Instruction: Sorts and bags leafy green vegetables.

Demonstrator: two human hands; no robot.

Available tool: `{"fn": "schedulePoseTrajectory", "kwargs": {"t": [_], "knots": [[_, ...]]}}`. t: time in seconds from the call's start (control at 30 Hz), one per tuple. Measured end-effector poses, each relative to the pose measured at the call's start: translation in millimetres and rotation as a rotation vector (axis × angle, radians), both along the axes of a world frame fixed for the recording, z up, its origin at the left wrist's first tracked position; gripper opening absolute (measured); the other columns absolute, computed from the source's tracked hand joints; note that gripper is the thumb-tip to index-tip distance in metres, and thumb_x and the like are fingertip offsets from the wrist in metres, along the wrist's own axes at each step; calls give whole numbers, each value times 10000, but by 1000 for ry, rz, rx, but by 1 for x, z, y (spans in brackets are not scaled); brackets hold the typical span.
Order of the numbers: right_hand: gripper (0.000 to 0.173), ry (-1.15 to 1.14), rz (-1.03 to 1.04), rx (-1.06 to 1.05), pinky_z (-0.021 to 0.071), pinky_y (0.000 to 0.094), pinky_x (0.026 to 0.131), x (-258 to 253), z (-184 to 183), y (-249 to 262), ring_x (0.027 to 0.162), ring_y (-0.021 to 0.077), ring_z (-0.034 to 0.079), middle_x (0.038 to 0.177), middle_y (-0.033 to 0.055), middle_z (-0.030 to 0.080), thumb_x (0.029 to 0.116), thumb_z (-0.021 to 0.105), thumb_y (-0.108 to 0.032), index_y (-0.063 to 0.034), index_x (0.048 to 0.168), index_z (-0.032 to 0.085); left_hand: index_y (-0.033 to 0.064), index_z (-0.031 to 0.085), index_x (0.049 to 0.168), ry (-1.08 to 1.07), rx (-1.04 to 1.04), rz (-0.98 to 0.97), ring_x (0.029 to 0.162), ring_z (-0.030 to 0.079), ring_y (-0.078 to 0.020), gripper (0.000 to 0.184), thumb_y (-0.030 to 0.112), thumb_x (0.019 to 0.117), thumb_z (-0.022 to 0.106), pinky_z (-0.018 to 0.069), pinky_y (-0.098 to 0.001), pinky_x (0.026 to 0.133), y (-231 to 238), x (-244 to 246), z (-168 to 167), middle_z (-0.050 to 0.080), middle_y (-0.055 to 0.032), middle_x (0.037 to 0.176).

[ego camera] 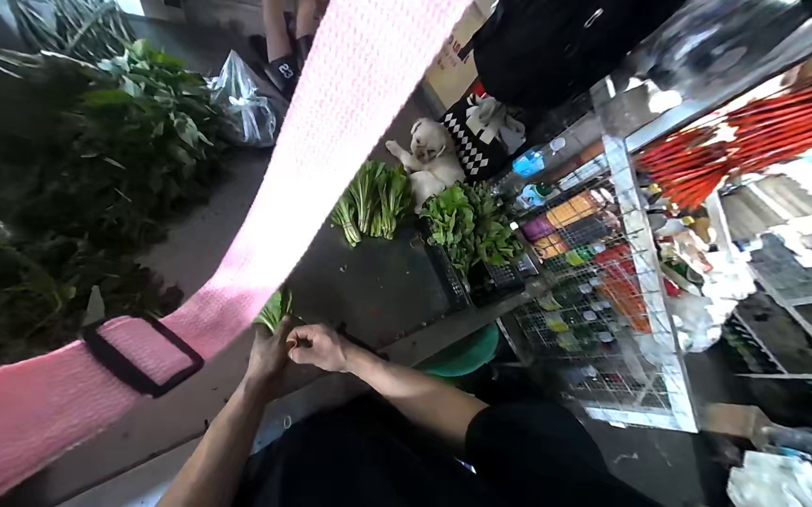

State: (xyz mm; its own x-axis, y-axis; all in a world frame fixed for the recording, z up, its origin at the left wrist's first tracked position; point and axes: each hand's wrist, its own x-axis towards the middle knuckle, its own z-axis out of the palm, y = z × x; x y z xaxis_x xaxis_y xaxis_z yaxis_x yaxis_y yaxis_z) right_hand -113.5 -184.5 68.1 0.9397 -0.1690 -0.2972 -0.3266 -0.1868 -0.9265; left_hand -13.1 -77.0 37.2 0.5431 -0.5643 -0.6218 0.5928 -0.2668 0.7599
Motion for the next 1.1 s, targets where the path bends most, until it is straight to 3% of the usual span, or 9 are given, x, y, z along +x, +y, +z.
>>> {"fn": "schedulePoseTrajectory", "kwargs": {"t": [0.07,0.17,0.27,0.4,0.47,0.63,0.83,1.0,1.1], "knots": [[258,39,-23,-134,534,371,827,4,8,3,861,209,641,970,193,684,940,635,-74,94,1135,668,-14,445,1422,10,-30,41,930,663,-200,479,334,1094,477,570,-407,843,-7,-4,5,652,-161,1097],[281,19,-93,-360,562,420,922,5,4,15,968,260,700,1046,199,722,923,682,-114,62,1141,700,-28,594,1098,101,-93,129,678,634,-131,371,320,1096,467,569,-325,662,-10,-5,11,648,-61,791],[245,-20,-158,-446,576,448,912,2,-9,22,959,264,714,1034,176,735,916,703,-138,33,1092,726,32,615,978,181,-99,180,597,615,-117,413,411,1081,486,558,-294,590,-6,-4,12,625,-31,695],[192,-26,-281,-490,602,413,815,-18,-4,4,852,227,713,964,153,727,905,712,-104,21,1051,716,23,573,1214,335,-83,96,801,639,-145,420,401,1095,434,564,-300,751,10,3,25,648,-70,951],[220,22,-374,-508,608,420,824,-37,-3,-20,879,239,715,993,168,717,940,681,-99,33,1116,679,75,581,1182,378,-164,61,835,627,-136,307,336,1098,443,553,-301,783,23,5,-1,639,-42,967],[243,273,-635,-545,577,491,843,-85,-4,-82,906,280,694,995,172,703,963,659,-148,12,1145,664,-4,573,1267,366,-215,24,914,686,-216,295,213,1078,505,589,-370,824,38,4,-22,690,-132,1060],[349,567,-471,-478,523,457,1005,-107,0,-109,1101,277,671,1159,173,697,1000,649,-297,-23,1214,677,-29,513,1234,282,-197,-3,813,703,-216,245,51,1004,549,607,-363,731,23,-27,-3,701,-141,935],[326,409,-485,-427,566,406,924,-117,-8,-107,993,227,699,1090,146,714,1001,642,-282,-40,1215,685,-15,542,1187,232,-186,81,781,689,-192,243,47,966,621,598,-355,706,13,-47,-7,691,-111,892],[403,286,-318,-261,617,371,814,-115,4,-103,873,196,722,1061,138,715,974,701,-308,-14,1245,657,3,558,1188,135,-197,57,769,678,-158,277,80,947,670,592,-335,697,2,-65,4,692,-75,890]]}}
